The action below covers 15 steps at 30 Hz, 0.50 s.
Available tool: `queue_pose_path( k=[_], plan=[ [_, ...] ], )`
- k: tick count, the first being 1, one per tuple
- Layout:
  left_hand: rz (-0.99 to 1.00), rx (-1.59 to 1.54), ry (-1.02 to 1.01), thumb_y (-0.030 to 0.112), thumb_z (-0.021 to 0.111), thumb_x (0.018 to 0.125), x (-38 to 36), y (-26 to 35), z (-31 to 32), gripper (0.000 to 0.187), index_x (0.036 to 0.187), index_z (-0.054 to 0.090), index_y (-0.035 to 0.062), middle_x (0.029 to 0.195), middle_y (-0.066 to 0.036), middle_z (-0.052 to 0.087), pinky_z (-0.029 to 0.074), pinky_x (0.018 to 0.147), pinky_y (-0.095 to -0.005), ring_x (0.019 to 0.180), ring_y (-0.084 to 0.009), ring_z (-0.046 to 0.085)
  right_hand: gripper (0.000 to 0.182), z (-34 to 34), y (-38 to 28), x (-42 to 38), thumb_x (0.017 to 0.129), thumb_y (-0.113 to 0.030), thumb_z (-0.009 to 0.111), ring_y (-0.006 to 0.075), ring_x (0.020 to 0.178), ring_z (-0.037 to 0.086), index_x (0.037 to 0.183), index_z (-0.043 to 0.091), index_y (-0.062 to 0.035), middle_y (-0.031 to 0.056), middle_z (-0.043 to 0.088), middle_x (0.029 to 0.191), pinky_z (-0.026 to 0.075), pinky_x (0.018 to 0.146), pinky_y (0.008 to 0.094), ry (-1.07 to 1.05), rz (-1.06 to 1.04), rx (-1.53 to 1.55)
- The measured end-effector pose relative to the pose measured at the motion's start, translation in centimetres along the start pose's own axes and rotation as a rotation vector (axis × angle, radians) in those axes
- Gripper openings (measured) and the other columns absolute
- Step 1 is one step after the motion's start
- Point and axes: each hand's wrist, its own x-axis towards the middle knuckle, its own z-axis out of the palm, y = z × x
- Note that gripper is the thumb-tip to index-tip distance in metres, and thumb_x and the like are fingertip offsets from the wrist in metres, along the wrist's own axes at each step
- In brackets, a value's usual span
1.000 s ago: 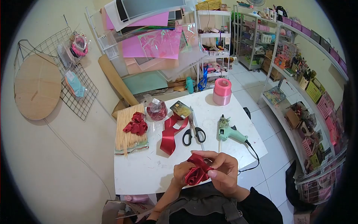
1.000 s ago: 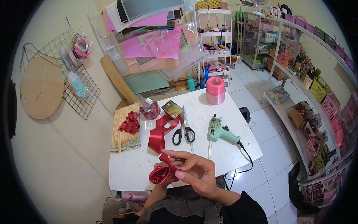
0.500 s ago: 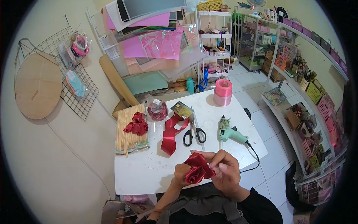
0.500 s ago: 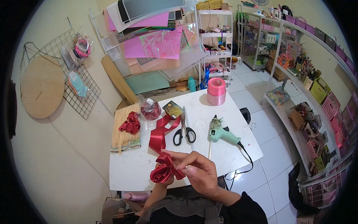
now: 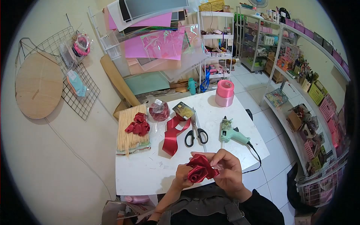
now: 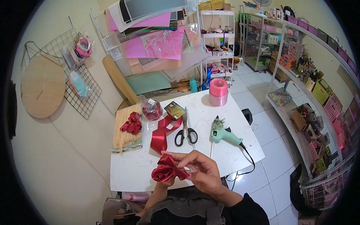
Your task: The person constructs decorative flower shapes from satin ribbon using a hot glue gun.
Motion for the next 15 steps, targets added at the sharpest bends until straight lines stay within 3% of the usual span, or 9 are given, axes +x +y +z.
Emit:
queue_pose_path(
  k=[3, 5, 9, 11, 12, 14, 15],
  plan=[
    [0.071, -0.061, 0.015, 0.009, 0.051, 0.079, 0.7, 0.5, 0.5, 0.034, 0.111, 0.04, 0.0052, 0.105, -0.01, 0.05, 0.044, 0.08, -0.0326, 0.097, -0.0196, 0.05, 0.024, 0.0, -0.2, 0.0, 0.067, 0.009, 0.043, 0.0309, 0.111, 0.038, 0.091, 0.043, 0.0045, 0.0323, 0.034, 0.117, 0.028, 0.093, 0.0368, -0.009, 0.003, -0.063],
    [0.106, -0.15, 0.325, 0.009, 0.072, 0.052, 1.7, 0.9, 1.4, 0.025, 0.073, 0.06, 0.003, 0.062, -0.008, 0.059, 0.047, 0.052, -0.0273, 0.056, -0.0239, 0.059, 0.024, -0.1, -0.3, 0.0, 0.067, 0.009, 0.046, 0.0302, 0.111, 0.039, 0.091, 0.043, 0.0037, 0.0316, 0.035, 0.117, 0.029, 0.093, 0.037, -0.009, 0.008, -0.081],
    [0.121, -0.116, 0.269, 0.006, 0.07, 0.054, 1.4, 0.9, 0.9, 0.022, 0.073, 0.06, 0.0034, 0.063, -0.009, 0.059, 0.047, 0.053, -0.0276, 0.056, -0.0241, 0.059, 0.025, -0.2, -0.5, 0.0, 0.069, 0.008, 0.051, 0.0287, 0.111, 0.039, 0.091, 0.042, 0.0018, 0.0304, 0.035, 0.117, 0.034, 0.09, 0.0355, -0.009, 0.009, -0.147],
    [0.072, -0.332, -0.029, 0.003, 0.063, 0.069, -0.4, -1.6, 0.6, 0.056, 0.117, 0.035, 0.0075, 0.117, -0.004, 0.041, 0.041, 0.086, -0.0274, 0.105, -0.0154, 0.045, 0.025, -0.1, -0.6, 0.1, 0.07, 0.009, 0.052, 0.0283, 0.111, 0.039, 0.092, 0.042, 0.0016, 0.0302, 0.035, 0.117, 0.036, 0.089, 0.0346, -0.013, 0.006, -0.154],
    [0.072, -0.332, -0.028, 0.003, 0.063, 0.069, -1.0, -2.3, 0.7, 0.056, 0.117, 0.035, 0.0075, 0.117, -0.004, 0.041, 0.041, 0.086, -0.0274, 0.105, -0.0154, 0.045, 0.026, -0.1, -0.6, 0.2, 0.069, 0.01, 0.052, 0.0283, 0.11, 0.04, 0.092, 0.042, 0.0017, 0.0301, 0.035, 0.117, 0.038, 0.088, 0.0336, -0.034, -0.004, -0.148],
    [-0.252, -0.375, -0.032, 0.003, 0.066, 0.066, -2.0, -3.2, 1.0, 0.062, 0.118, 0.033, 0.0082, 0.118, -0.001, 0.039, 0.041, 0.086, -0.0262, 0.106, -0.0127, 0.043, 0.027, 0.3, -0.6, 0.3, 0.068, 0.012, 0.053, 0.0282, 0.109, 0.041, 0.092, 0.042, 0.0019, 0.0299, 0.035, 0.117, 0.04, 0.087, 0.0327, -0.055, -0.013, -0.141],
    [-0.251, -0.375, -0.031, 0.003, 0.066, 0.066, -1.0, -2.6, 0.8, 0.062, 0.118, 0.033, 0.0082, 0.118, -0.001, 0.039, 0.041, 0.086, -0.0262, 0.106, -0.0127, 0.043, 0.028, 0.8, -0.6, 0.3, 0.064, 0.004, 0.06, 0.0325, 0.104, 0.045, 0.085, 0.042, -0.0005, 0.0295, 0.043, 0.107, 0.04, 0.085, 0.0379, 0.07, -0.013, -0.209]
  ],
)
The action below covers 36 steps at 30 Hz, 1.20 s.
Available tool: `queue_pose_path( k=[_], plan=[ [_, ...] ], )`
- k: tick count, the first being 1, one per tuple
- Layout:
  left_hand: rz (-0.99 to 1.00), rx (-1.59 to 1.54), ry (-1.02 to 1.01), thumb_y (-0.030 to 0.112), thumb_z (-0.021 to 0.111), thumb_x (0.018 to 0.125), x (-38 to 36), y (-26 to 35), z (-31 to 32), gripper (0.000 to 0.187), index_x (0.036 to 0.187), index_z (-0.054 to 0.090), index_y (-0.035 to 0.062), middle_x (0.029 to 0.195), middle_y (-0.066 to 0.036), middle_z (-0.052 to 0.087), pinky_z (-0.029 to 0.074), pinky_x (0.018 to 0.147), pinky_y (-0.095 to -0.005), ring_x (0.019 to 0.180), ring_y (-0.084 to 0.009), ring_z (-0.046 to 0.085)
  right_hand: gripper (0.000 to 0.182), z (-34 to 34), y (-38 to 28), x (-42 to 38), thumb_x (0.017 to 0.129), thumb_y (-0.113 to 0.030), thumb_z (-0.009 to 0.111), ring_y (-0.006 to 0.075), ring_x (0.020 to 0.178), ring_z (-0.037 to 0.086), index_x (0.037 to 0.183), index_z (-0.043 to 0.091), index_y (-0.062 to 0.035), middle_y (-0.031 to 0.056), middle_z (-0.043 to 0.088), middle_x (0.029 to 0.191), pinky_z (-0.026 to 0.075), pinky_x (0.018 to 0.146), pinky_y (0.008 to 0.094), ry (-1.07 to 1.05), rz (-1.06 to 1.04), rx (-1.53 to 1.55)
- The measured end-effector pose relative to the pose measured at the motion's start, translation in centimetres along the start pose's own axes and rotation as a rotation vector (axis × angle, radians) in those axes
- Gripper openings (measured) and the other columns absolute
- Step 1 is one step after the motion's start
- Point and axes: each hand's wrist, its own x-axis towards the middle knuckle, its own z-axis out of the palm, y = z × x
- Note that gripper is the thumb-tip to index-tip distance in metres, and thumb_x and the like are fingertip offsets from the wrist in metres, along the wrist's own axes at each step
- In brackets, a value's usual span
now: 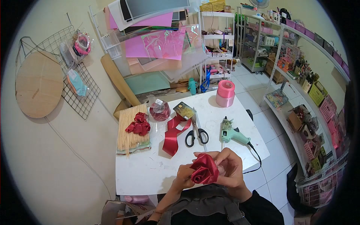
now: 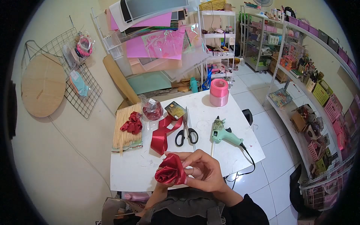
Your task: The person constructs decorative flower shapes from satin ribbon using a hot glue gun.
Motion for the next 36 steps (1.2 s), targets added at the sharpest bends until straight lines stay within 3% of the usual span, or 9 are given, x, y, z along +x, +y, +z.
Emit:
queue_pose_path(
  k=[2, 6, 8, 11, 14, 17, 23, 25, 36],
  plan=[
    [0.456, 0.372, -0.05, 0.004, 0.065, 0.055, 2.0, 2.7, 0.0, 0.021, 0.075, 0.06, 0.0015, 0.071, -0.014, 0.06, 0.045, 0.05, -0.0268, 0.059, -0.0247, 0.06, 0.031, 0.1, 0.1, -0.1, 0.06, -0.003, 0.067, 0.0368, 0.098, 0.049, 0.079, 0.043, -0.0029, 0.029, 0.051, 0.097, 0.04, 0.083, 0.043, 0.124, 0.011, -0.07],
    [0.183, 0.108, 0.202, 0.002, 0.063, 0.056, 1.1, 1.3, 1.3, 0.022, 0.077, 0.06, -0.0002, 0.077, -0.016, 0.059, 0.045, 0.051, -0.0274, 0.061, -0.025, 0.06, 0.033, -0.4, 0.4, -0.1, 0.058, 0.001, 0.068, 0.0393, 0.097, 0.049, 0.078, 0.042, -0.0029, 0.0288, 0.052, 0.096, 0.041, 0.082, 0.0451, 0.069, -0.023, -0.055],
    [-0.32, -0.687, 0.183, 0.001, 0.061, 0.057, 0.8, 1.7, 0.9, 0.023, 0.079, 0.059, -0.0015, 0.079, -0.017, 0.059, 0.046, 0.052, -0.0279, 0.061, -0.0256, 0.06, 0.033, -0.5, 0.4, -0.1, 0.058, 0.002, 0.069, 0.04, 0.098, 0.048, 0.078, 0.042, -0.0027, 0.0289, 0.052, 0.096, 0.041, 0.082, 0.0455, 0.056, -0.03, -0.048],
    [0.292, 0.082, 0.107, -0.001, 0.06, 0.058, 1.8, 6.1, 2.0, 0.023, 0.081, 0.059, -0.0026, 0.079, -0.017, 0.059, 0.046, 0.053, -0.0282, 0.062, -0.0261, 0.06, 0.034, -0.7, 0.6, 0.0, 0.059, 0.004, 0.068, 0.04, 0.098, 0.048, 0.079, 0.042, -0.002, 0.0294, 0.052, 0.094, 0.042, 0.082, 0.0445, 0.018, -0.072, -0.056],
    [0.478, 0.156, 0.177, -0.003, 0.057, 0.059, 2.4, 7.1, 2.5, 0.022, 0.081, 0.059, -0.0028, 0.078, -0.017, 0.059, 0.047, 0.054, -0.0283, 0.064, -0.0265, 0.06, 0.04, -0.8, 0.7, -0.1, 0.059, 0.004, 0.068, 0.0395, 0.097, 0.049, 0.086, 0.038, -0.002, 0.0308, 0.051, 0.095, 0.043, 0.082, 0.0437, 0.014, -0.097, -0.093],
    [0.052, 0.0, 0.15, -0.005, 0.054, 0.059, 1.2, 2.4, 1.5, 0.022, 0.081, 0.059, -0.0029, 0.076, -0.017, 0.059, 0.047, 0.053, -0.029, 0.063, -0.0262, 0.06, 0.049, -0.7, 0.5, -0.2, 0.06, 0.005, 0.068, 0.0385, 0.096, 0.05, 0.093, 0.033, -0.0044, 0.0318, 0.05, 0.096, 0.043, 0.081, 0.0436, 0.05, -0.107, -0.129],
    [0.496, 0.179, 0.14, -0.005, 0.052, 0.06, 2.6, 7.4, 2.4, 0.021, 0.08, 0.059, -0.0025, 0.072, -0.017, 0.058, 0.044, 0.05, -0.0292, 0.057, -0.0263, 0.058, 0.052, -0.4, 0.6, -0.2, 0.058, 0.003, 0.07, 0.0383, 0.095, 0.05, 0.096, 0.035, -0.0059, 0.0315, 0.051, 0.094, 0.042, 0.082, 0.044, 0.108, -0.153, -0.085],
    [0.459, 0.155, 0.123, -0.005, 0.052, 0.061, 2.3, 7.0, 2.2, 0.02, 0.08, 0.059, -0.0021, 0.071, -0.017, 0.058, 0.043, 0.05, -0.0287, 0.056, -0.0263, 0.057, 0.043, -1.6, 0.3, 0.1, 0.059, 0.002, 0.07, 0.0392, 0.093, 0.051, 0.091, 0.042, -0.0035, 0.0314, 0.052, 0.092, 0.042, 0.081, 0.045, -0.17, -0.289, -0.432],
    [0.424, 0.205, 0.023, -0.003, 0.053, 0.065, 2.6, 9.0, 2.3, 0.018, 0.081, 0.059, -0.0004, 0.074, -0.015, 0.059, 0.043, 0.048, -0.0275, 0.056, -0.0258, 0.057, 0.033, -2.1, -0.2, 0.2, 0.057, -0.003, 0.072, 0.0361, 0.083, 0.057, 0.079, 0.048, -0.0008, 0.0316, 0.053, 0.088, 0.049, 0.069, 0.0382, -0.145, -0.425, -0.6]
  ],
)
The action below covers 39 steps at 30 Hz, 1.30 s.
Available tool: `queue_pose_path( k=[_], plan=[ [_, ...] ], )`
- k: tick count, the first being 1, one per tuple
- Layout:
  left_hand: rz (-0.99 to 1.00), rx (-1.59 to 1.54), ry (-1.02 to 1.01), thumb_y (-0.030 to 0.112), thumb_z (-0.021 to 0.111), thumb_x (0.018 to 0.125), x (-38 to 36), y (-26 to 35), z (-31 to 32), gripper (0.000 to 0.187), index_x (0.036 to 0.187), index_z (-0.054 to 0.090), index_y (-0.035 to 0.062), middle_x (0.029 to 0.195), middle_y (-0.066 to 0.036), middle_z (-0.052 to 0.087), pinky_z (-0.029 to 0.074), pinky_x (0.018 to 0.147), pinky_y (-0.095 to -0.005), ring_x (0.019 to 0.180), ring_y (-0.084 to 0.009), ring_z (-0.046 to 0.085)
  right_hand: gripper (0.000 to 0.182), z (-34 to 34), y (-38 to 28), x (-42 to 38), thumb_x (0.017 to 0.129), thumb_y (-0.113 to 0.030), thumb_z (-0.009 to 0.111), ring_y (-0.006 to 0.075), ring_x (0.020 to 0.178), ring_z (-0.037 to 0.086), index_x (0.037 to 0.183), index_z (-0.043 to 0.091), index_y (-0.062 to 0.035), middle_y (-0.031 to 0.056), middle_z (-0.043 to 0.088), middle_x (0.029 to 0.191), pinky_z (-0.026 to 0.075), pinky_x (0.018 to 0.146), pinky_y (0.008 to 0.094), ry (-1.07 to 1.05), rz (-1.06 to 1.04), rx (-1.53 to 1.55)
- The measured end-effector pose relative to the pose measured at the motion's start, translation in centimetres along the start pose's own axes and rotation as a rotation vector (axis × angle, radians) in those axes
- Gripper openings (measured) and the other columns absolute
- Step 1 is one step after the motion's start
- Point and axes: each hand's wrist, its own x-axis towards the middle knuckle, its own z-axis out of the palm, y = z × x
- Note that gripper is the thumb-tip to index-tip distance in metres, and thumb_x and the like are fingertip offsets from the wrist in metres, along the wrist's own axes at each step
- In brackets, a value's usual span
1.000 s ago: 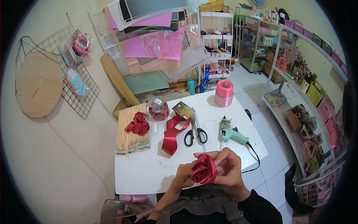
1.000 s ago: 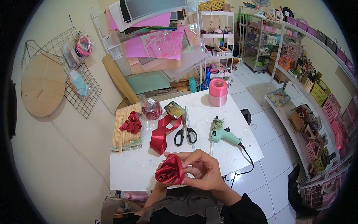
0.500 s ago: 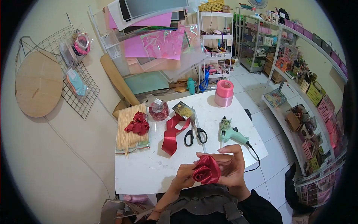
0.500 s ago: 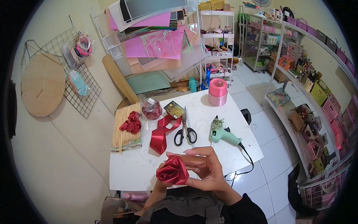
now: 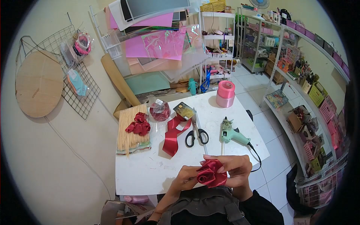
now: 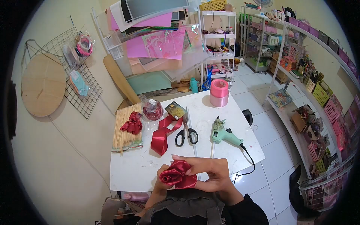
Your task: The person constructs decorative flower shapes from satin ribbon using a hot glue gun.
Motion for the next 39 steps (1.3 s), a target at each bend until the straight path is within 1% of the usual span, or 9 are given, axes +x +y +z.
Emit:
queue_pose_path(
  k=[12, 17, 19, 25, 26, 28, 32, 34, 39],
  plan=[
    [0.009, 0.054, 0.01, -0.001, 0.056, 0.064, 0.4, 0.9, -0.2, 0.015, 0.079, 0.059, -0.0017, 0.065, -0.014, 0.056, 0.041, 0.045, -0.0288, 0.051, -0.0272, 0.055, 0.028, -0.6, -0.2, 0.3, 0.058, -0.009, 0.072, 0.0339, 0.079, 0.059, 0.073, 0.052, 0.0025, 0.0275, 0.056, 0.087, 0.05, 0.065, 0.033, -0.032, -0.052, -0.142],
    [-0.01, 0.258, -0.079, -0.002, 0.058, 0.066, 0.7, 1.4, -0.5, 0.014, 0.08, 0.057, -0.0031, 0.065, -0.015, 0.056, 0.042, 0.047, -0.0284, 0.053, -0.0266, 0.056, 0.027, -0.7, -1.1, 0.4, 0.057, -0.006, 0.072, 0.0335, 0.081, 0.059, 0.072, 0.052, 0.0023, 0.0254, 0.057, 0.087, 0.05, 0.064, 0.0319, -0.058, 0.014, -0.206],
    [0.017, 0.233, -0.041, -0.002, 0.058, 0.067, 0.5, 0.9, -0.4, 0.013, 0.079, 0.057, -0.0037, 0.065, -0.015, 0.056, 0.042, 0.048, -0.0286, 0.054, -0.027, 0.056, 0.024, -0.7, -1.6, 0.5, 0.061, -0.005, 0.068, 0.0233, 0.079, 0.06, 0.078, 0.05, -0.0045, 0.0161, 0.058, 0.095, 0.049, 0.064, 0.0247, -0.102, 0.023, -0.419],
    [0.052, 0.166, -0.075, -0.001, 0.058, 0.068, -0.2, -0.4, -0.9, 0.012, 0.079, 0.056, -0.0053, 0.069, -0.017, 0.057, 0.043, 0.051, -0.029, 0.058, -0.0282, 0.057, 0.029, -0.6, -1.9, 0.0, 0.064, -0.004, 0.065, 0.023, 0.078, 0.06, 0.087, 0.048, -0.0039, 0.0124, 0.057, 0.1, 0.048, 0.063, 0.0239, -0.052, 0.095, -0.382],
    [0.04, 0.19, -0.096, -0.001, 0.058, 0.068, -0.2, -0.4, -0.9, 0.013, 0.08, 0.056, -0.0054, 0.07, -0.017, 0.057, 0.043, 0.051, -0.0289, 0.059, -0.0284, 0.057, 0.029, -0.7, -2.1, 0.1, 0.064, -0.004, 0.065, 0.023, 0.078, 0.06, 0.087, 0.048, -0.0039, 0.0124, 0.057, 0.1, 0.048, 0.063, 0.0239, -0.052, 0.096, -0.383],
    [0.034, 0.151, -0.093, 0.0, 0.058, 0.069, -0.4, -0.7, -0.8, 0.013, 0.081, 0.056, -0.0054, 0.071, -0.017, 0.058, 0.044, 0.051, -0.0288, 0.059, -0.0283, 0.057, 0.043, -0.9, -2.5, 0.5, 0.059, -0.002, 0.071, 0.0315, 0.082, 0.058, 0.09, 0.042, 0.001, 0.0293, 0.054, 0.089, 0.049, 0.068, 0.0343, -0.148, 0.143, -0.372],
    [0.025, 0.153, -0.137, 0.001, 0.058, 0.07, -0.3, -0.5, -1.0, 0.016, 0.084, 0.056, -0.0054, 0.073, -0.016, 0.058, 0.044, 0.051, -0.0284, 0.06, -0.0276, 0.058, 0.045, -0.9, -2.8, 0.7, 0.06, -0.002, 0.07, 0.0321, 0.082, 0.058, 0.093, 0.039, 0.0017, 0.0294, 0.054, 0.088, 0.049, 0.068, 0.0349, -0.149, 0.162, -0.325],
    [-0.017, 0.096, -0.141, 0.002, 0.057, 0.071, -0.5, -0.6, -1.0, 0.016, 0.086, 0.056, -0.0054, 0.074, -0.016, 0.058, 0.044, 0.051, -0.0283, 0.06, -0.0274, 0.058, 0.041, -0.5, -2.8, 0.7, 0.064, -0.014, 0.069, 0.02, 0.082, 0.06, 0.097, 0.048, -0.0035, 0.0071, 0.06, 0.093, 0.048, 0.066, 0.0243, -0.03, 0.212, -0.223],
    [-0.069, 0.046, -0.198, 0.002, 0.056, 0.072, 0.2, 0.1, -1.3, 0.018, 0.089, 0.056, -0.0053, 0.075, -0.016, 0.058, 0.044, 0.052, -0.0281, 0.061, -0.0271, 0.059, 0.045, -1.0, -3.3, 0.8, 0.064, -0.013, 0.069, 0.02, 0.085, 0.059, 0.101, 0.046, -0.0024, 0.0082, 0.058, 0.096, 0.048, 0.071, 0.0259, -0.104, 0.263, -0.279]
  ],
)
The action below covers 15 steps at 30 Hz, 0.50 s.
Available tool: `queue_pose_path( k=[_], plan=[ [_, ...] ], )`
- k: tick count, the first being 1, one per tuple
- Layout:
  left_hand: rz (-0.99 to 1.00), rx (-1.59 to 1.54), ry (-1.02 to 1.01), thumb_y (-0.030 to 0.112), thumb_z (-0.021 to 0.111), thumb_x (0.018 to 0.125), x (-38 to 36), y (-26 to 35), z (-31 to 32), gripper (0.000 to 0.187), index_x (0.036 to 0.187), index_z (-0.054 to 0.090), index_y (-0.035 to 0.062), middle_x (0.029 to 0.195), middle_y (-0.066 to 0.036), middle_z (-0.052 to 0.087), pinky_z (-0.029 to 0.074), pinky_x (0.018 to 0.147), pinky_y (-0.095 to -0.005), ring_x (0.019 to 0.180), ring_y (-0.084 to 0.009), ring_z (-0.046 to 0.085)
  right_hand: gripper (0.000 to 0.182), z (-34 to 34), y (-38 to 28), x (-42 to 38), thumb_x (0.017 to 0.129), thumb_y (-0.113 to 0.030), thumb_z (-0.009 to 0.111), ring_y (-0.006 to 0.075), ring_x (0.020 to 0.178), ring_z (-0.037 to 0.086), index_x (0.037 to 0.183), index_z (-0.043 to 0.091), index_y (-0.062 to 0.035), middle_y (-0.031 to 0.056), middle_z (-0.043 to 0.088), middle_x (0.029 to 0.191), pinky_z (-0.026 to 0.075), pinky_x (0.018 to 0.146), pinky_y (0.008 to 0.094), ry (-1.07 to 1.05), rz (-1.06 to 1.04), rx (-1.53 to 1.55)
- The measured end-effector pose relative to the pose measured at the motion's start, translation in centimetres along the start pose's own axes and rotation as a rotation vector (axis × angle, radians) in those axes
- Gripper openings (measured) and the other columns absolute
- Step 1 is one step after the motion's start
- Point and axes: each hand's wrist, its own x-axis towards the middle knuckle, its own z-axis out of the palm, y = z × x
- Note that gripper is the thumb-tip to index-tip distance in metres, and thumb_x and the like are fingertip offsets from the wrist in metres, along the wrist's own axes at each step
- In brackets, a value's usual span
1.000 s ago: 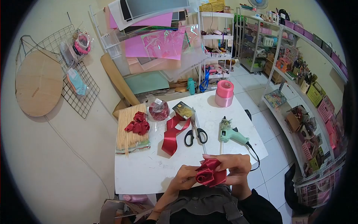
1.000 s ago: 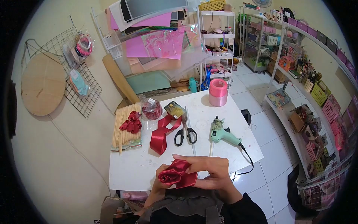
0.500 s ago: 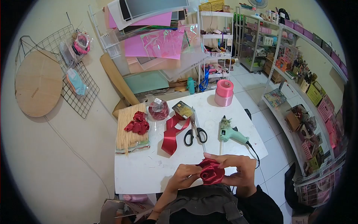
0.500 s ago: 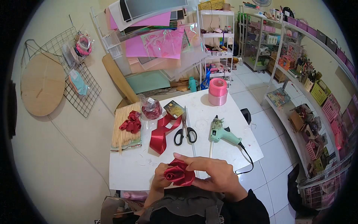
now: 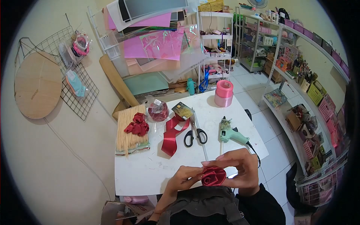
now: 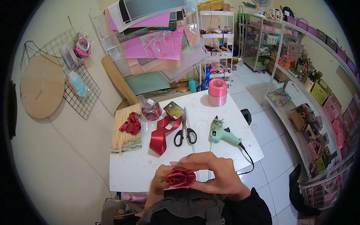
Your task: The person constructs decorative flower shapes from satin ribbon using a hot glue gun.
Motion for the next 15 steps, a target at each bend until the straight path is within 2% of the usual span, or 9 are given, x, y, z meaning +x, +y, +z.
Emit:
queue_pose_path(
  k=[5, 7, 8, 10, 15],
  plan=[
    [0.029, 0.016, -0.004, 0.001, 0.057, 0.071, -0.3, -0.1, -0.2, 0.018, 0.089, 0.056, -0.0042, 0.077, -0.016, 0.059, 0.046, 0.054, -0.0283, 0.063, -0.0267, 0.06, 0.048, -0.4, -1.4, 0.5, 0.064, -0.009, 0.068, 0.0201, 0.089, 0.057, 0.105, 0.043, -0.0012, 0.0101, 0.057, 0.099, 0.047, 0.073, 0.025, -0.071, 0.032, -0.05],
    [0.041, 0.053, -0.01, 0.0, 0.057, 0.071, -0.3, -0.3, -0.3, 0.017, 0.088, 0.056, -0.004, 0.077, -0.016, 0.06, 0.047, 0.055, -0.0283, 0.063, -0.0268, 0.06, 0.047, -0.4, -2.8, 1.2, 0.058, -0.005, 0.071, 0.0211, 0.082, 0.06, 0.096, 0.043, -0.0011, 0.0113, 0.06, 0.09, 0.049, 0.067, 0.027, -0.104, -0.037, -0.326],
    [0.054, 0.092, -0.017, 0.0, 0.057, 0.071, -0.4, -0.3, -0.4, 0.016, 0.087, 0.057, -0.0038, 0.077, -0.016, 0.06, 0.047, 0.055, -0.0282, 0.063, -0.0268, 0.06, 0.047, -0.5, -2.7, 1.2, 0.058, -0.005, 0.071, 0.0211, 0.082, 0.06, 0.096, 0.043, -0.0011, 0.0113, 0.06, 0.09, 0.049, 0.067, 0.027, -0.103, -0.035, -0.327],
    [0.061, 0.092, -0.019, -0.001, 0.056, 0.071, -0.2, -0.1, -0.4, 0.016, 0.087, 0.056, -0.004, 0.077, -0.016, 0.06, 0.047, 0.055, -0.0279, 0.063, -0.026, 0.061, 0.05, -0.9, -2.7, 0.9, 0.063, 0.001, 0.063, 0.0222, 0.087, 0.057, 0.108, 0.041, -0.0014, 0.0106, 0.056, 0.099, 0.048, 0.072, 0.0269, -0.167, -0.032, -0.255],
    [0.03, 0.029, -0.024, -0.005, 0.054, 0.071, 0.0, 0.6, -0.5, 0.018, 0.089, 0.055, -0.004, 0.074, -0.015, 0.059, 0.047, 0.053, -0.0275, 0.06, -0.0232, 0.06, 0.052, -1.1, -3.0, 1.2, 0.062, 0.003, 0.061, 0.0259, 0.081, 0.057, 0.11, 0.04, -0.0026, 0.0123, 0.055, 0.095, 0.048, 0.068, 0.0293, -0.208, -0.066, -0.278]
  ],
)
